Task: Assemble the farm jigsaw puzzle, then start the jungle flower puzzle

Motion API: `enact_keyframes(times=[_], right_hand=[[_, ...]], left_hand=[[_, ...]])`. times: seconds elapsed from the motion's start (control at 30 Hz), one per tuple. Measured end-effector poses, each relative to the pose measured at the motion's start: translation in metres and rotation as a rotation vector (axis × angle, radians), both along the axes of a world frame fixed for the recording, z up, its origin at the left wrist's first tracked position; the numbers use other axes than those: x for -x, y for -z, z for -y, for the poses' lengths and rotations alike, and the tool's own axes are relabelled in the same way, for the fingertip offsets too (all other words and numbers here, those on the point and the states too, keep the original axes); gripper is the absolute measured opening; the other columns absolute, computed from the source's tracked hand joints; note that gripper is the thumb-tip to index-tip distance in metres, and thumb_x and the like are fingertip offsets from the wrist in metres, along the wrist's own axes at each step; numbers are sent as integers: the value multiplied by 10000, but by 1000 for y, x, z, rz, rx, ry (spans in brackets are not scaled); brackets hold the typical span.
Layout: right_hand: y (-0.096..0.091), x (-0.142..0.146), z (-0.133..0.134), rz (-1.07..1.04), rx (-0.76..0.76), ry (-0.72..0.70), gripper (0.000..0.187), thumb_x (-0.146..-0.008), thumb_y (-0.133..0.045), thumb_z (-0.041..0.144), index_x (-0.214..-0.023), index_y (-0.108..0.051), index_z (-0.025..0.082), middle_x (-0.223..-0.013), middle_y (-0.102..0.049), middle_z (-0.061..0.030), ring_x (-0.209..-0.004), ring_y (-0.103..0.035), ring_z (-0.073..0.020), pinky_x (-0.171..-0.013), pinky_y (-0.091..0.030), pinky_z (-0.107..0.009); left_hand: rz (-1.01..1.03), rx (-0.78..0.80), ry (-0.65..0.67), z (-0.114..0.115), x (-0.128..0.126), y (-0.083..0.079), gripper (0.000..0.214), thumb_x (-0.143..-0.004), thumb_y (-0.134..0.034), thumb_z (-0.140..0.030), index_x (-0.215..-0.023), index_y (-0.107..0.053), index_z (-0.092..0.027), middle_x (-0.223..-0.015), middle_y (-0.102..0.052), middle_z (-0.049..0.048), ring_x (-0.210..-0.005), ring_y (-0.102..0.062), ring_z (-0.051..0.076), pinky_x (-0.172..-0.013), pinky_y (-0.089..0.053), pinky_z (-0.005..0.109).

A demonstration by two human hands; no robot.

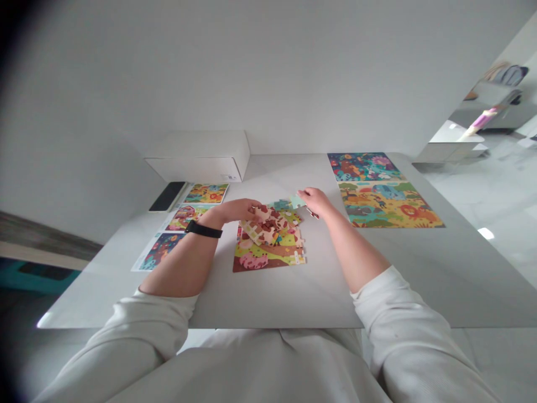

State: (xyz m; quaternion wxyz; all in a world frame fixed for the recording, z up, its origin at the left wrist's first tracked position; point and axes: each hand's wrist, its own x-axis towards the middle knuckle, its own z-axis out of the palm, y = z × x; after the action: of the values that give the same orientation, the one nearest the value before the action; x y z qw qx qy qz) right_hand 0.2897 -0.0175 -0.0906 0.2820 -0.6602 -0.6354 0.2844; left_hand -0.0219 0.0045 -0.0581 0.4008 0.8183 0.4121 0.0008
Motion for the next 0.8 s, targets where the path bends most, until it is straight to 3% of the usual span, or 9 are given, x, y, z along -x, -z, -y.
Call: enact_keyframes(times=[0.1,0.2,0.3,0.4,0.53,0.63,0.8], right_hand=[[1,3,5,-131,137,-49,375,-1039,-505,587,-968,-629,240,-559,-492,49,-470,-469,-169,-497,-326,-273],[-1,14,10,-21,62,-152,341,-1040,-556,546,-973,-669,231,-688,-641,0,-578,-589,-182,-571,-443,-281],[-4,24,13,235,-173,-199,214,-1004,-673,404,-1033,-737,203,-1049,-767,-96,-942,-710,-227,-847,-533,-314],[-8,29,15,404,-172,-280,355,-969,-741,405,-1248,-748,184,-1280,-735,-151,-1141,-699,-271,-988,-525,-348],[-13,33,23,592,-37,-441,591,-842,-875,452,-1352,-733,191,-1387,-687,-170,-1259,-663,-332,-1044,-521,-370],[-18,37,28,681,-11,-466,539,-833,-878,392,-1318,-746,200,-1350,-694,-165,-1230,-675,-333,-1020,-529,-368],[-26,39,34,694,45,-485,512,-840,-855,288,-1328,-722,211,-1313,-705,-148,-1145,-708,-300,-945,-541,-340]], left_hand=[[141,150,38,-1,2,4,567,-809,-766,-491,-1313,-719,-237,-1183,-821,65,-1043,-769,245,-812,-555,268],[158,163,31,-1,1,8,557,-834,-758,-488,-1328,-716,-235,-1147,-823,72,-962,-777,225,-759,-554,264],[41,-98,-67,-3,-4,11,462,-861,-748,-496,-1238,-766,-231,-1064,-817,56,-861,-752,200,-708,-530,257],[-26,-383,-160,-3,-9,15,392,-910,-713,-493,-1193,-783,-232,-1086,-798,52,-897,-735,193,-775,-532,260],[-83,-570,-5,2,-17,21,411,-897,-751,-464,-1230,-776,-225,-1214,-746,95,-1099,-701,250,-954,-526,310],[-150,-649,90,10,-24,25,381,-882,-767,-430,-1204,-778,-228,-1198,-704,114,-1108,-671,277,-965,-519,352],[-211,-685,73,18,-33,29,461,-855,-796,-478,-1236,-749,-222,-1204,-664,137,-1121,-645,320,-973,-517,409]])
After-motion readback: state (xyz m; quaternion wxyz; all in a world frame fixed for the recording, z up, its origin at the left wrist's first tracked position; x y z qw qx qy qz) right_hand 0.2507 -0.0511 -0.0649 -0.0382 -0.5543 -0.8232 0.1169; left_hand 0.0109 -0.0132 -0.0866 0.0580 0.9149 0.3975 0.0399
